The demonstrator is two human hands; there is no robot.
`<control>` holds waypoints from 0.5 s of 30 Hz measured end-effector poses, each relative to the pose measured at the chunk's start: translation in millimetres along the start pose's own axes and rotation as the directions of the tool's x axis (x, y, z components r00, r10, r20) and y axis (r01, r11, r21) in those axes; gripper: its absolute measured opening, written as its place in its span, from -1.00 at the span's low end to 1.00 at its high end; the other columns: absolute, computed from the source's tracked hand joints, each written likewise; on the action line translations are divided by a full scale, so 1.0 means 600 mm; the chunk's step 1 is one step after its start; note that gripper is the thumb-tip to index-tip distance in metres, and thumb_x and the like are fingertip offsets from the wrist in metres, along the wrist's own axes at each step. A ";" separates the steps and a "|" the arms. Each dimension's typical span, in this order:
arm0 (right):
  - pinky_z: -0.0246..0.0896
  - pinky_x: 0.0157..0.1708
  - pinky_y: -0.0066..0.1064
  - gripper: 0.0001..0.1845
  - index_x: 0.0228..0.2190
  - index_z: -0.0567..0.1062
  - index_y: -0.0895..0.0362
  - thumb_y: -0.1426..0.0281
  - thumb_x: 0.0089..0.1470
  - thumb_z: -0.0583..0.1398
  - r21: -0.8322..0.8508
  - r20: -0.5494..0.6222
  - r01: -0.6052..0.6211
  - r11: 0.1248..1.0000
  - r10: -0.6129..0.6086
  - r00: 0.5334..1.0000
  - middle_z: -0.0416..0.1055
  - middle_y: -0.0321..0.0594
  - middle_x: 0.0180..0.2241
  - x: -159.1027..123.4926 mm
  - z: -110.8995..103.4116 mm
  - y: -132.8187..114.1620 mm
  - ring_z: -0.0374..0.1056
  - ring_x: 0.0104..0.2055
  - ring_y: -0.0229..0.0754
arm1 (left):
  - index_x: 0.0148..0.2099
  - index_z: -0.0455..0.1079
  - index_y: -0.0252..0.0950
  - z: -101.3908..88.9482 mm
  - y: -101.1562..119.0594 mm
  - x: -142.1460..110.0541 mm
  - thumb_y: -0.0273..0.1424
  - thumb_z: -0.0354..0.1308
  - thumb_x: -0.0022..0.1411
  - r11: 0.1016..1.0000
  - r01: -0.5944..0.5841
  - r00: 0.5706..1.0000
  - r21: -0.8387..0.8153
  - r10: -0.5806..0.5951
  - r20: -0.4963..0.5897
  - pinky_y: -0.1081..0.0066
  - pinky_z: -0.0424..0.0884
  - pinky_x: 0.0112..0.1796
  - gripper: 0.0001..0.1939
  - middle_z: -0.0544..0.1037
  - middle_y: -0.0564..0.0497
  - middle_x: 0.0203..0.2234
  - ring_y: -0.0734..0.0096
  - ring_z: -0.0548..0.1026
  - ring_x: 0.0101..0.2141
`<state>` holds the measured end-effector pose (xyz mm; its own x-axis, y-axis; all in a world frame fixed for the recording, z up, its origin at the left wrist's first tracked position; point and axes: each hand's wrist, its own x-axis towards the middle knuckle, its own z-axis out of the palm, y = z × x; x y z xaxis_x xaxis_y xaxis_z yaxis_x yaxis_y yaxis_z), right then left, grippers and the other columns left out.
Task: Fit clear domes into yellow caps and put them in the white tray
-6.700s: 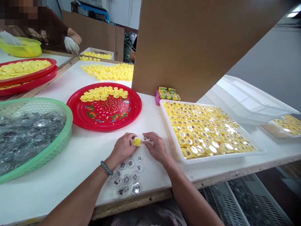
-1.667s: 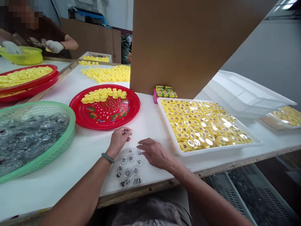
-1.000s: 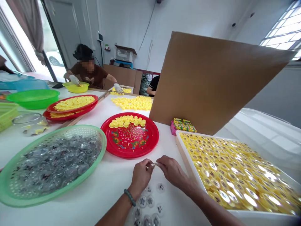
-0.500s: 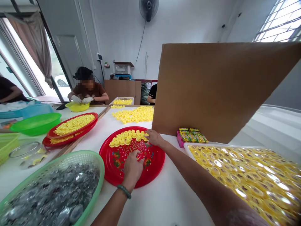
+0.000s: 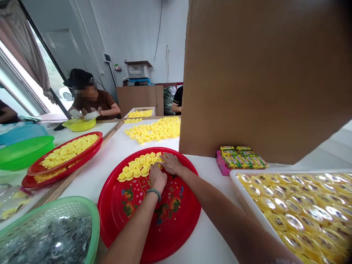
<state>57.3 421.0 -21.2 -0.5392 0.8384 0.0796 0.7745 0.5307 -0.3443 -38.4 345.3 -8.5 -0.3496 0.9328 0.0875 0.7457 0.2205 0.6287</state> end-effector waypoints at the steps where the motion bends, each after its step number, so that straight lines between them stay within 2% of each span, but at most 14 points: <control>1: -0.14 0.12 -0.07 -0.41 0.16 0.14 0.06 0.06 0.21 -0.19 0.008 -0.001 0.003 1.000 -0.003 1.000 -0.05 -0.11 0.24 -0.001 0.001 0.000 -0.09 0.22 0.04 | 0.02 0.22 -0.42 0.002 -0.002 0.005 -0.62 0.10 0.03 1.000 -0.008 1.000 -0.001 0.008 0.001 0.30 0.26 -0.12 -0.55 0.37 -0.28 -0.08 0.05 0.35 -0.04; 5: -0.11 0.11 -0.11 -0.47 0.12 0.19 0.06 0.13 0.23 -0.16 0.036 -0.002 0.031 0.999 -0.031 1.000 0.00 -0.10 0.22 -0.011 0.000 0.002 -0.05 0.20 0.01 | 0.01 0.21 -0.39 0.001 -0.012 0.015 -0.60 0.11 0.05 1.000 -0.016 1.000 -0.007 0.016 0.004 0.30 0.26 -0.16 -0.57 0.40 -0.25 -0.10 0.07 0.37 -0.07; 9: -0.05 0.11 -0.17 -0.54 0.07 0.26 0.09 0.20 0.23 -0.11 0.059 0.007 0.092 0.994 -0.092 0.996 0.10 -0.09 0.16 -0.027 -0.007 0.000 0.02 0.17 -0.05 | -0.03 0.20 -0.33 -0.009 -0.018 0.009 -0.54 0.15 0.07 1.000 -0.012 0.999 -0.027 0.013 0.034 0.33 0.27 -0.29 -0.61 0.49 -0.15 -0.25 0.11 0.46 -0.22; 12: 0.00 0.10 -0.24 -0.62 0.00 0.33 0.09 0.26 0.22 -0.05 0.077 0.028 0.157 0.985 -0.159 0.987 0.21 -0.14 0.09 -0.045 -0.014 -0.005 0.09 0.13 -0.11 | -0.02 0.16 -0.29 -0.019 -0.018 0.001 -0.47 0.20 0.05 0.999 -0.046 0.995 -0.010 0.047 0.088 0.35 0.26 -0.36 -0.56 0.51 -0.09 -0.36 0.13 0.47 -0.29; 15: 0.01 0.10 -0.27 -0.64 0.01 0.33 0.10 0.31 0.21 -0.03 0.143 0.050 0.208 0.968 -0.217 0.975 0.23 -0.14 0.08 -0.061 -0.029 -0.005 0.11 0.13 -0.12 | 0.04 0.12 -0.31 -0.031 -0.014 -0.007 -0.44 0.24 0.03 0.995 -0.068 0.985 0.073 0.055 0.162 0.35 0.25 -0.37 -0.46 0.52 -0.12 -0.36 0.11 0.47 -0.27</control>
<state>80.4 390.8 -7.1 -0.7107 0.6956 0.1053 0.5897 0.6705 -0.4502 -53.6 334.5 0.1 -0.2110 0.9775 -0.0045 0.8073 0.1769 0.5630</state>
